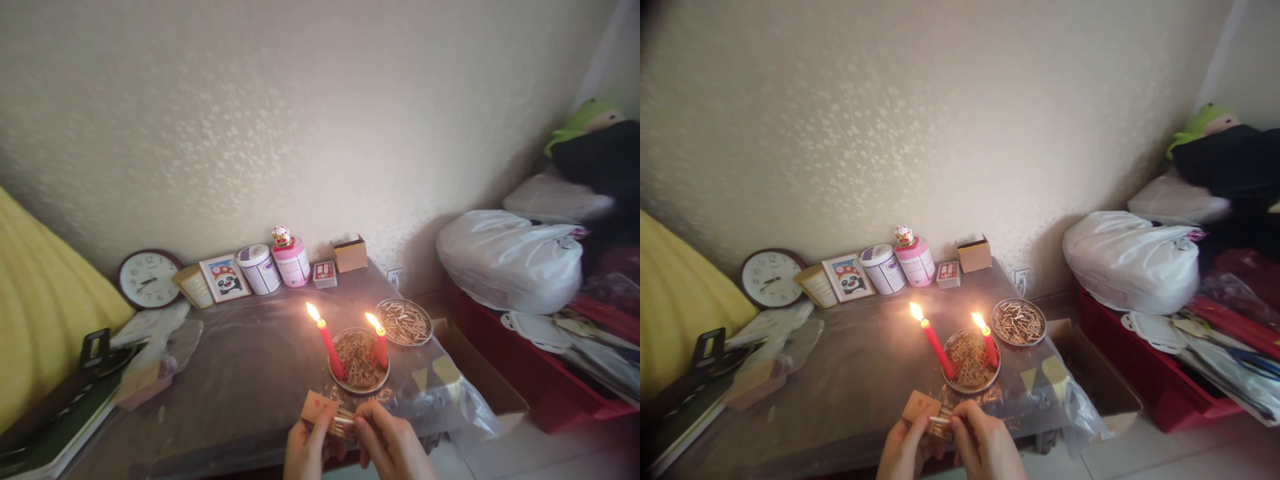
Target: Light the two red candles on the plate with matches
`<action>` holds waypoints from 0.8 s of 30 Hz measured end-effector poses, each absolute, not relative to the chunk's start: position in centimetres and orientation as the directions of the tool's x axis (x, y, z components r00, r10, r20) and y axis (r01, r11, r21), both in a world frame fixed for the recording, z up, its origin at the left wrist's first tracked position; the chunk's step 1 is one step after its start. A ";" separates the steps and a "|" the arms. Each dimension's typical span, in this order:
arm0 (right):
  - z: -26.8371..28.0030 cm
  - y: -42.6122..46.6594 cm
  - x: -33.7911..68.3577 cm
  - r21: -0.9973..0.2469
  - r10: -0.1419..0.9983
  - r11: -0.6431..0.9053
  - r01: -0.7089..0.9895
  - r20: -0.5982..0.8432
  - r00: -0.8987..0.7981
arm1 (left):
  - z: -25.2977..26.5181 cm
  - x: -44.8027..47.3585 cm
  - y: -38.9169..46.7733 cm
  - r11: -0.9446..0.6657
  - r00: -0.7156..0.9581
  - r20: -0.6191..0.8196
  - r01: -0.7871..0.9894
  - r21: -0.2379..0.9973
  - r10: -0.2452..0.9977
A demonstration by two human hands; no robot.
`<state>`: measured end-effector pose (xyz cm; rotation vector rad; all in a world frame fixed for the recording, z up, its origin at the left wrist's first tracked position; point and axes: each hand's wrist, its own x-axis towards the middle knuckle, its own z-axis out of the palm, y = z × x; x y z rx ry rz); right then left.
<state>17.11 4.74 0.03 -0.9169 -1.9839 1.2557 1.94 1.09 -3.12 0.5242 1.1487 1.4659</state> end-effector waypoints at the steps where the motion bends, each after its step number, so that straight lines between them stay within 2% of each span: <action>1: 0.0 4.7 17.1 -0.921 0.813 0.312 0.233 0.132 -0.567 | -3.1 2.0 1.1 0.118 -0.265 -0.273 -0.483 0.868 0.925; 8: 0.3 4.8 17.0 -0.919 0.835 0.296 0.260 0.117 -0.538 | -2.9 2.4 1.0 0.068 -0.334 -0.270 -0.511 0.857 0.903; 24: 0.5 4.7 17.0 -0.927 0.823 0.281 0.249 0.100 -0.559 | -2.9 2.1 1.1 0.108 -0.308 -0.301 -0.514 0.851 0.903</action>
